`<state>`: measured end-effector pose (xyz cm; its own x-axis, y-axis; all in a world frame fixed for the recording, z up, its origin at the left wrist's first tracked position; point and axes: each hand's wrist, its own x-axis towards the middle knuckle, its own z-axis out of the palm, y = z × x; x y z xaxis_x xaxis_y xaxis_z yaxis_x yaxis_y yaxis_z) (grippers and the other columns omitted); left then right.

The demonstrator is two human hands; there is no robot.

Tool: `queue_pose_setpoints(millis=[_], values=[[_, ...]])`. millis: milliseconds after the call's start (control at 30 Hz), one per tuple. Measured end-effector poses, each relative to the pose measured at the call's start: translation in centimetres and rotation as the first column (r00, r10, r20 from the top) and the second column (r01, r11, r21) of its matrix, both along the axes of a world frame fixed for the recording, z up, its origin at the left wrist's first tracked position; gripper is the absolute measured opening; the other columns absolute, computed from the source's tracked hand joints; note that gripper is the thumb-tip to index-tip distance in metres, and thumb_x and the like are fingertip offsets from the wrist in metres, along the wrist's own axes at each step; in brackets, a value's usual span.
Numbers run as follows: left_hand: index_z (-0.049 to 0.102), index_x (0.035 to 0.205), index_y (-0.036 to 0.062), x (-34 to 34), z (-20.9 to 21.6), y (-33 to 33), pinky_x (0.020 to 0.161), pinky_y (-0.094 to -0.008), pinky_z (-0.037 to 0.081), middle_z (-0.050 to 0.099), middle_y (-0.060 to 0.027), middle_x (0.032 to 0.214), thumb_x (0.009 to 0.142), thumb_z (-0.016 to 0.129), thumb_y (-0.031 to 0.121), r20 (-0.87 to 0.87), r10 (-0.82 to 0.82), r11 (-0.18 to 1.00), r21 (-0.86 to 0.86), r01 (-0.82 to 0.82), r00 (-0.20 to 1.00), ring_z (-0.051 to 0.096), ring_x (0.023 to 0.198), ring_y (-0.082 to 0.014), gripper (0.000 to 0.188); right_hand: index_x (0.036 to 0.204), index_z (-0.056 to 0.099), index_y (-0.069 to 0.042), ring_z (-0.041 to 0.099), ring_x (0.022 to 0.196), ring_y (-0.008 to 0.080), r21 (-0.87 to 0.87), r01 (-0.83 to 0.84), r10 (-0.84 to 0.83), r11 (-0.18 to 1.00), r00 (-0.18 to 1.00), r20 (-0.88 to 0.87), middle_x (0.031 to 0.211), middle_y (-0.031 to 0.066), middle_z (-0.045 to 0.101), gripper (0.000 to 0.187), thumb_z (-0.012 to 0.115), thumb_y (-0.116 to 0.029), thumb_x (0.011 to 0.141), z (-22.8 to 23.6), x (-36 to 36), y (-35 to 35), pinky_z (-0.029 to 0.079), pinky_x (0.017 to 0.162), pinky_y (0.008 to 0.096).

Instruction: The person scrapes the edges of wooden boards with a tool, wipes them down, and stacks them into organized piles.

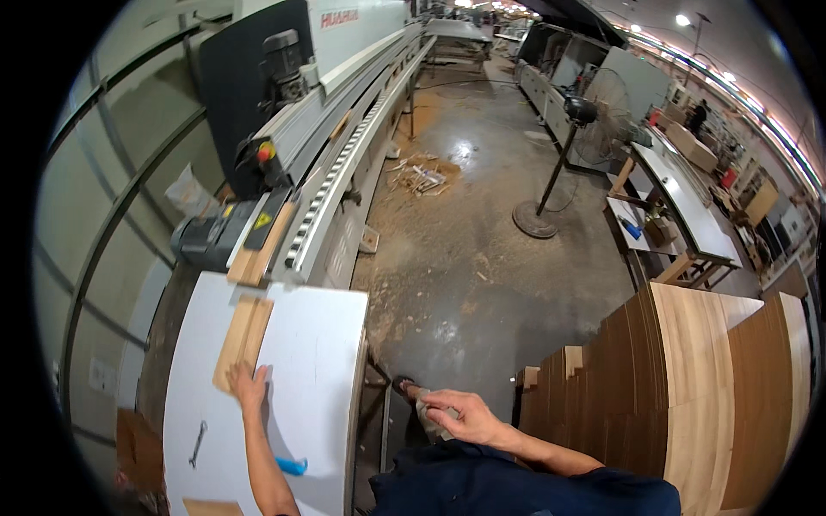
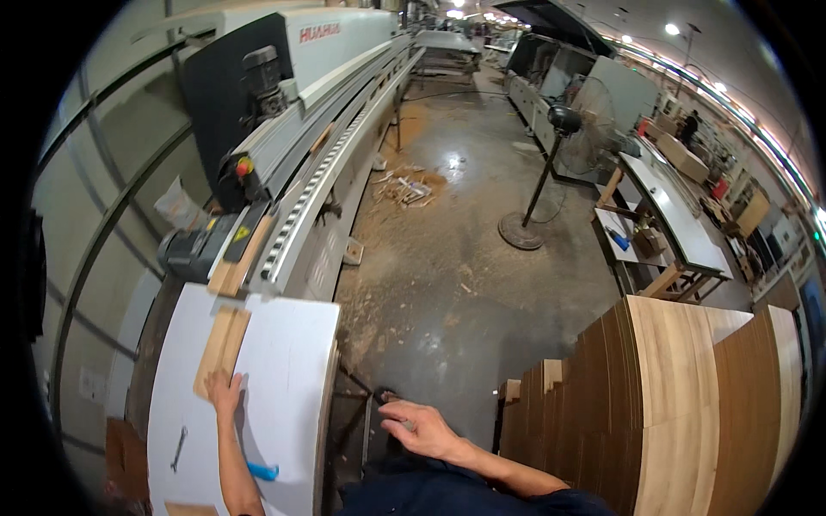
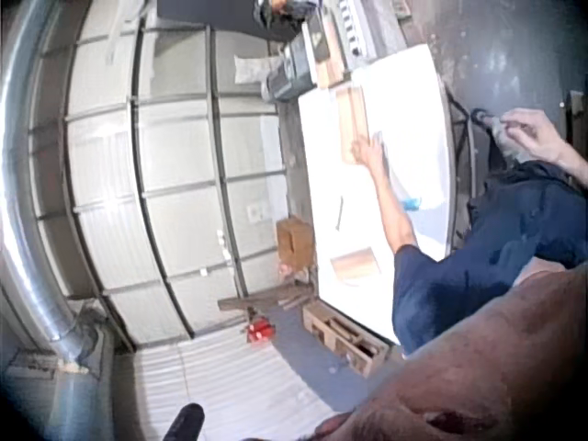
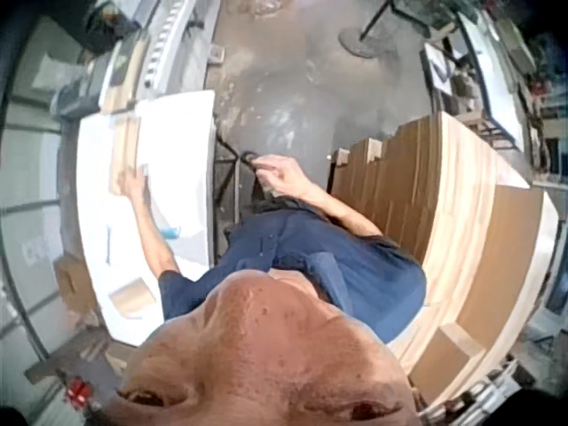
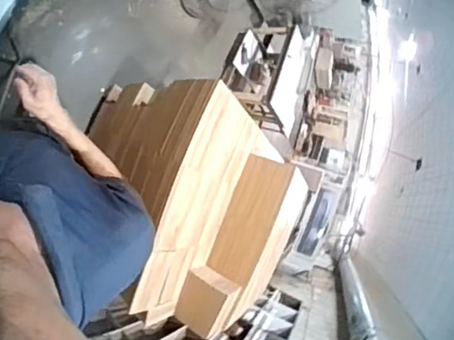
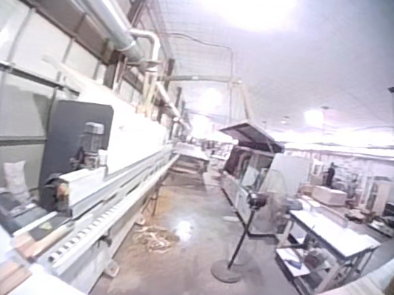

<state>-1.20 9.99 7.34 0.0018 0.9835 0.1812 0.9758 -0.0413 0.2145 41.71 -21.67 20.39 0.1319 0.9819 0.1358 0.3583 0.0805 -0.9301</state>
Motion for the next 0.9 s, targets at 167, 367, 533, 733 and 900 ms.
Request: queue_pose_setpoints(millis=[167, 367, 533, 733, 900], values=[[0.046, 0.14, 0.002, -1.1, -1.5, 8.3, 0.114, -0.0525, 0.026, 0.041, -0.0225, 0.147, 0.091, 0.052, 0.061, -0.108, 0.354, 0.935, 0.069, -0.349, 0.929, 0.035, 0.136, -0.0444, 0.077, 0.115, 0.068, -0.005, 0.069, 0.096, 0.0281, -0.082, 0.045, -0.043, 0.996, 0.999, 0.031, 0.115, 0.0146, 0.069, 0.03, 0.066, -0.024, 0.092, 0.0, 4.1, 5.3, 0.056, 0.078, 0.0355], [0.055, 0.126, 0.0015, 1.3, -0.2, 10.5, 0.1, -0.0507, 0.038, 0.054, -0.0211, 0.125, 0.097, 0.045, 0.056, -0.136, 0.441, 0.893, -0.036, -0.449, 0.887, 0.05, 0.119, -0.0385, 0.063, 0.112, 0.07, -0.004, 0.07, 0.087, 0.0282, -0.176, 0.235, -0.226, 0.956, 0.972, 0.071, 0.107, 0.016, 0.071, 0.03, 0.065, -0.025, 0.091, -1.6, 8.7, 11.8, 0.055, 0.075, 0.0358], [0.059, 0.116, 0.0004, 2.8, -1.7, 8.8, 0.092, -0.0503, 0.042, 0.058, -0.021, 0.113, 0.097, 0.047, 0.052, -0.126, 0.465, 0.885, 0.079, -0.459, 0.876, 0.054, 0.109, -0.0378, 0.056, 0.111, 0.07, -0.004, 0.07, 0.089, 0.026, -0.254, 0.083, -0.069, 0.964, 0.996, 0.065, 0.104, 0.0164, 0.071, 0.03, 0.065, -0.025, 0.092, -2.8, 9.4, 20.1, 0.054, 0.079, 0.0346], [0.054, 0.131, -0.0033, -0.6, -2.6, 10.3, 0.102, -0.0471, 0.041, 0.055, -0.0243, 0.129, 0.098, 0.05, 0.051, 0.194, 0.519, 0.83, 0.119, -0.545, 0.832, 0.053, 0.117, -0.0378, 0.063, 0.11, 0.068, -0.003, 0.068, 0.09, 0.0325, -0.236, -0.365, 0.405, 0.901, 0.902, 0.151, 0.101, 0.0183, 0.07, 0.032, 0.063, -0.028, 0.092, -4.2, 4.4, 31.2, 0.054, 0.078, 0.0394], [0.037, 0.142, -0.0071, 7.7, 3.1, 17.9, 0.11, -0.0454, 0.038, 0.044, -0.0251, 0.142, 0.094, 0.059, 0.053, 0.928, 0.289, 0.914, -0.341, -0.221, -0.236, 0.048, 0.128, -0.0338, 0.08, 0.112, 0.066, -0.002, 0.067, 0.089, 0.0333, -0.132, -0.485, 0.503, 0.864, 0.835, 0.223, 0.097, 0.0183, 0.069, 0.035, 0.063, -0.029, 0.09, -4.1, 0.1, 34.2, 0.052, 0.076, 0.043]])
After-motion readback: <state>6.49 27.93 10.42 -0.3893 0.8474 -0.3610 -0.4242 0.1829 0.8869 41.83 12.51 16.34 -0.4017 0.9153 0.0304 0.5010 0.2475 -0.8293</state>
